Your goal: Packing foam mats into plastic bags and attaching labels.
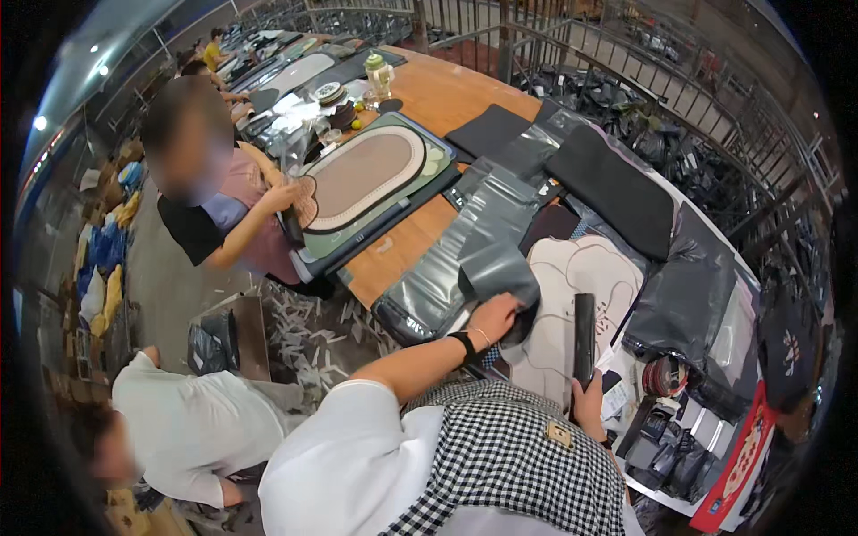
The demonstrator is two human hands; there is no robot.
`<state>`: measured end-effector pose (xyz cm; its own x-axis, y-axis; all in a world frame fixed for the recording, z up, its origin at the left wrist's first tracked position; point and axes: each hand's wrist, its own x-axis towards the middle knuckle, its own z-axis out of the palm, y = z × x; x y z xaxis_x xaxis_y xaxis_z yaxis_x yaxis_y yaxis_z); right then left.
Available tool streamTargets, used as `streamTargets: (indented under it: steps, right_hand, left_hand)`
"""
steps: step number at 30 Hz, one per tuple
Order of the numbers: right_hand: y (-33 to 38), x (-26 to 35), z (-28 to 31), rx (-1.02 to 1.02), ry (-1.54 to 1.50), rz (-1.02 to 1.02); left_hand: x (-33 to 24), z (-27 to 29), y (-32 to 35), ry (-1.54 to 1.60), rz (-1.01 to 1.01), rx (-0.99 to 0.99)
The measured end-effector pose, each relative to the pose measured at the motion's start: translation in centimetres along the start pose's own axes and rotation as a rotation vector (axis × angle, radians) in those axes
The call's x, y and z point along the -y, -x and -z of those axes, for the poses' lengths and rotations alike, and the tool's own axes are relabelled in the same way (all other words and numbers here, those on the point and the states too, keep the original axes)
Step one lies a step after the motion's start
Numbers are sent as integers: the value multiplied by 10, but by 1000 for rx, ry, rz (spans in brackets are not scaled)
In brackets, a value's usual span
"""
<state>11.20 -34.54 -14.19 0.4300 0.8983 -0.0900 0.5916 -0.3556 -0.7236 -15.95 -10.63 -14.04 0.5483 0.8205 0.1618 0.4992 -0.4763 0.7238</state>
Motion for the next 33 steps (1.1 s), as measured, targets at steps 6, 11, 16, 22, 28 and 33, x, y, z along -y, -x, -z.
streamTargets:
  steps: [6,11,16,22,28,33]
  right_hand:
    - [26,3,37,235,145,121]
    - [26,-26,18,474,353,42]
    - [-19,-12,26,833,-2,-277]
    - [-51,7,18,1015,-266,-412]
    - [-64,5,-24,555,-775,-331]
    - [-95,10,-58,203,-887,-272]
  left_hand:
    - [16,-63,7,100,335,119]
    - [15,-61,0,131,171,29]
    - [-35,-64,17,-368,-395,-127]
    - [-22,-97,41,-51,718,-756]
    - [-46,-97,30,-154,408,283]
    - [-67,-93,3,-207,231,168]
